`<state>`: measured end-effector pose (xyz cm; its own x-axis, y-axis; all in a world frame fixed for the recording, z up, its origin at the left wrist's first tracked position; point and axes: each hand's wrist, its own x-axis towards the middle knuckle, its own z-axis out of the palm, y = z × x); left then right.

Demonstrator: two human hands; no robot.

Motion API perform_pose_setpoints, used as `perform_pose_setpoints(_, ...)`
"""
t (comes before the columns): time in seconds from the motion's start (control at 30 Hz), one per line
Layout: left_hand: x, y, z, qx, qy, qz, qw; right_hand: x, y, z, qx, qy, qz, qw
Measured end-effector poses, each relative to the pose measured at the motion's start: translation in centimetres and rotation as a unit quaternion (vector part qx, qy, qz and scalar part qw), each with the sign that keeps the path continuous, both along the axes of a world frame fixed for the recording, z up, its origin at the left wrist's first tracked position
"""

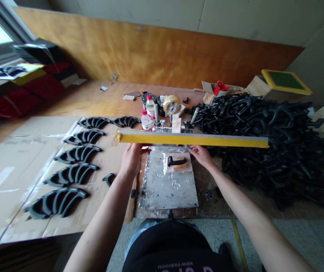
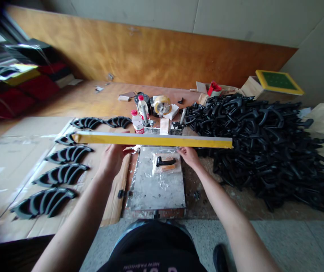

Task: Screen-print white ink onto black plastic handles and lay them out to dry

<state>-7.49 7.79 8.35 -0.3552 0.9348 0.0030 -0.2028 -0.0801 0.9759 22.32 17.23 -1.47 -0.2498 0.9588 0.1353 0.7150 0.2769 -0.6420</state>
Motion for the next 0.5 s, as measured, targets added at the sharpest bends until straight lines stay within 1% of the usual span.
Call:
perform_pose_setpoints(0.07,0.7,0.0,-0.7,-0.011,-0.01,0.035,0.999,-2.0,-2.1,-1.4,0.011,-0.05,0.085,0.995)
perform_pose_setpoints(0.1,1.2,-0.6,-1.5,-0.023,-0.016,0.046,0.999,-2.9,-2.9,-1.8,0.023,-0.084,0.117,0.989)
perform_pose_setpoints(0.13,1.8,-1.4,-2.4,-0.05,-0.022,0.038,0.998,-3.7,-3.6,-2.1,0.035,-0.12,0.139,0.982)
perform_pose_setpoints(0.17,2.5,-2.5,-3.5,-0.092,-0.027,0.009,0.995,-4.3,-4.0,-2.3,0.047,-0.153,0.147,0.976)
perform_pose_setpoints(0.2,3.3,-3.8,-4.7,-0.145,-0.031,-0.038,0.988,-4.7,-4.3,-2.4,0.055,-0.178,0.144,0.972)
perform_pose_setpoints(0.27,4.9,-6.4,-7.0,-0.241,-0.04,-0.144,0.959,-5.0,-4.6,-2.5,0.068,-0.206,0.137,0.966)
perform_pose_setpoints(0.3,5.6,-7.5,-8.0,-0.27,-0.047,-0.179,0.945,-5.0,-4.7,-2.7,0.077,-0.211,0.138,0.965)
perform_pose_setpoints(0.33,6.3,-8.4,-8.8,-0.285,-0.053,-0.2,0.936,-4.8,-4.7,-2.8,0.084,-0.208,0.14,0.964)
perform_pose_setpoints(0.4,7.4,-9.4,-9.9,-0.292,-0.065,-0.214,0.93,-4.4,-4.6,-3.1,0.089,-0.185,0.151,0.967)
perform_pose_setpoints(0.5,8.2,-9.4,-10.2,-0.301,-0.068,-0.223,0.925,-3.9,-4.6,-3.0,0.081,-0.148,0.183,0.969)
